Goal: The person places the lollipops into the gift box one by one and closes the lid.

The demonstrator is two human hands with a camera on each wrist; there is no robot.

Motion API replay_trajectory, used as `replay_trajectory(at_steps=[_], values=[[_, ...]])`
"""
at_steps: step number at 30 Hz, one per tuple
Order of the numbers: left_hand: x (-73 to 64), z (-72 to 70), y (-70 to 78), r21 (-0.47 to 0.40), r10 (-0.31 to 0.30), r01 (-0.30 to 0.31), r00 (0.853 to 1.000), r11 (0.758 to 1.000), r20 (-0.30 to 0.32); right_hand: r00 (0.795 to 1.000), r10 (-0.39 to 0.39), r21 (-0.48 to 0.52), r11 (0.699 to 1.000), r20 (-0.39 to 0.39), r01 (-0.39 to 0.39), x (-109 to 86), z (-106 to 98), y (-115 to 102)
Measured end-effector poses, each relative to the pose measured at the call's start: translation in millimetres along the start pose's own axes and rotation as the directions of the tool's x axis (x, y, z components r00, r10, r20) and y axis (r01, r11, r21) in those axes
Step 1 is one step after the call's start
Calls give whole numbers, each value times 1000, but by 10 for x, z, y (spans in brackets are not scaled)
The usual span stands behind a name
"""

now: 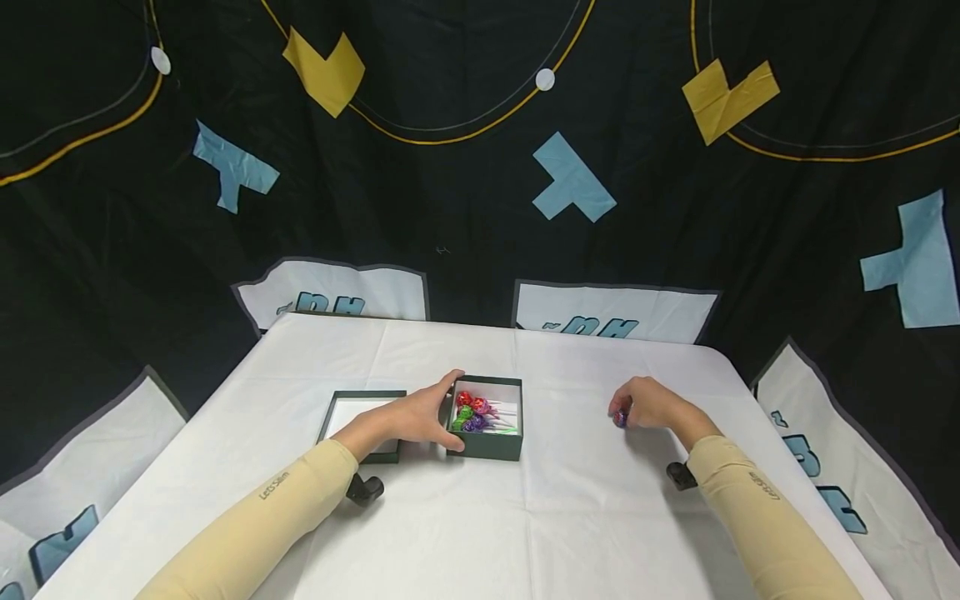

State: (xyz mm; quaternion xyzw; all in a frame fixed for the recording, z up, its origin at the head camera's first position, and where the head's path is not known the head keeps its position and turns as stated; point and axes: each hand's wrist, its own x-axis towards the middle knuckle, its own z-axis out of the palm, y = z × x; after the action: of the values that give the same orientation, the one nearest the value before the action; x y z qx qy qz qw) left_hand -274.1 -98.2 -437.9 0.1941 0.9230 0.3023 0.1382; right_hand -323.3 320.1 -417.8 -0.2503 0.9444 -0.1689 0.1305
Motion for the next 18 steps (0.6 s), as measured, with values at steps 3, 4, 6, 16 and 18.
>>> replay_trajectory(at_steps=[3,4,6,16,18], values=[[4,0,0,4,-2,2,1000,1000,-1,1000,-1,-7,1000,-2,1,-9,-7,1],[5,0,-1,6,-2,2,1000,1000,-1,1000,-5,-11,1000,-4,5,-11,-10,2],[5,-1,0,7,-4,4,1000,1000,-1,1000,-1,-13,1000,-5,1,-15,-12,2],[3,-2,4,7,-15,15,1000,1000,3,1000,30,12,999,4,-30,8,-2,-7],[5,-1,3,11,-14,14,1000,1000,1,1000,20,19,1000,1,-20,20,-19,-22]])
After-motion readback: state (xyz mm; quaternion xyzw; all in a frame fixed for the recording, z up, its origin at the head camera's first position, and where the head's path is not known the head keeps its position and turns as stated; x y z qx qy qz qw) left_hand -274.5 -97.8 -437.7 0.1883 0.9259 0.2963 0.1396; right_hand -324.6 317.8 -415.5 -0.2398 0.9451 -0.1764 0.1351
